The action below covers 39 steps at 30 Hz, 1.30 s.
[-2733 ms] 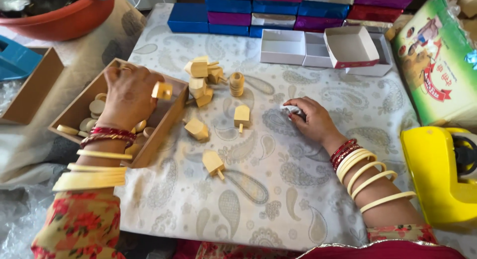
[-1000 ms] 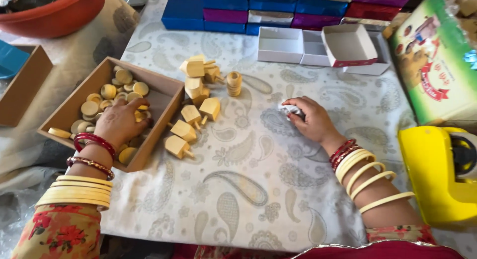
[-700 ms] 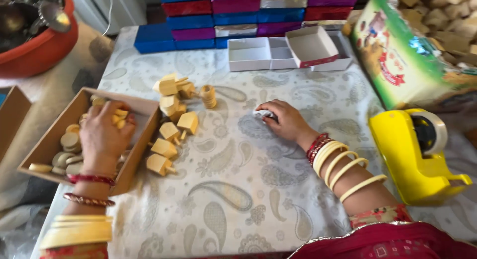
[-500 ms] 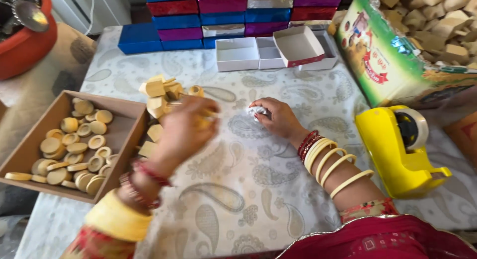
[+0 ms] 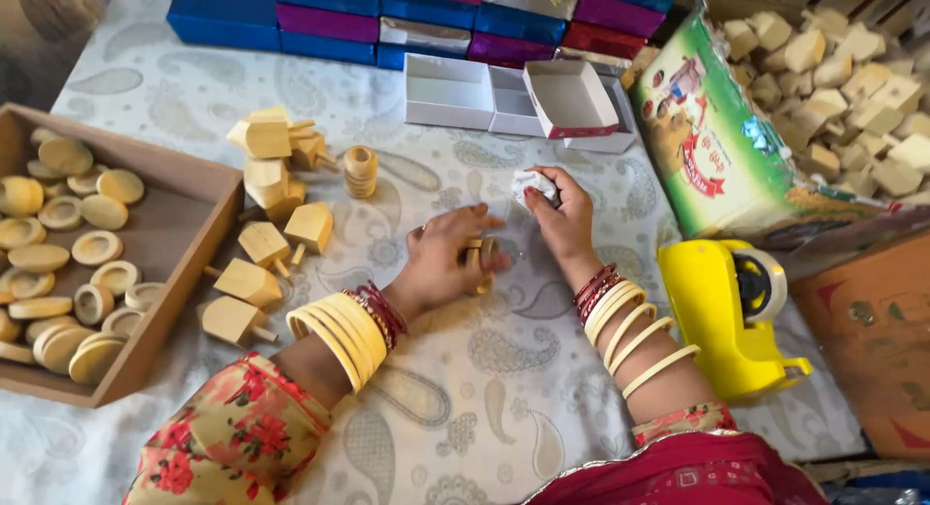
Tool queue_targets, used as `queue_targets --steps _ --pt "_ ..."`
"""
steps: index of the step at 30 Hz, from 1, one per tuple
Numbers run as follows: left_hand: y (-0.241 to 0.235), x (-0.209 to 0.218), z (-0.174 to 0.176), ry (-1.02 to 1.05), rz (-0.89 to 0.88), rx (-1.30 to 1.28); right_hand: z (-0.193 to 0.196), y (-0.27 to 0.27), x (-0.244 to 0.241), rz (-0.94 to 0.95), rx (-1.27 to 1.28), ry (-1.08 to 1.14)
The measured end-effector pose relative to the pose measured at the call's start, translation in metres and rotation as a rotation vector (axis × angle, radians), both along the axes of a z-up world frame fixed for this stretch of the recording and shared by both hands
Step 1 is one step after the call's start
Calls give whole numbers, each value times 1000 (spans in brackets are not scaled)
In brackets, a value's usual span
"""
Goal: The person wipes small wooden circular pieces with a white cloth, picking them from a box and placing them on the table. They handle the pieces one at a time, rotating them to wipe different sides, and occasionally stack them.
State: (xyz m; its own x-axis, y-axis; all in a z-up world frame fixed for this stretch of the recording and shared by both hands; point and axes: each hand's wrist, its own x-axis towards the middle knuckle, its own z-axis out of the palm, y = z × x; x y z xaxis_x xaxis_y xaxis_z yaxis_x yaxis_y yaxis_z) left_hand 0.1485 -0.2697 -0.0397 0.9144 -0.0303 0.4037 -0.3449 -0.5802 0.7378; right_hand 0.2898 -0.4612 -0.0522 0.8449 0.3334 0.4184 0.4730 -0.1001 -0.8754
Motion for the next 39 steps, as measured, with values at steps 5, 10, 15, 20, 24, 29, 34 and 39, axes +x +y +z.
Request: queue_targets --steps 5,10,15,20,24,29,34,39 --pt "16 24 -31 111 136 -716 7 5 -17 11 -83 -61" --pt "39 32 -35 33 171 -464 36 13 -50 -65 -536 -510" --pt "59 44 -41 105 33 -161 46 17 -65 78 -443 -826" --pt "75 45 -39 151 -38 -52 30 11 -55 365 -708 -829" --pt "77 33 -19 167 -205 244 36 -8 -32 175 -770 -653" --pt "75 26 -19 211 -58 320 39 -13 -29 100 -644 -443" --pt "69 27 -35 111 21 263 48 4 -52 61 -508 -340" --pt "64 23 -27 84 143 71 47 14 -63 380 -911 -589"
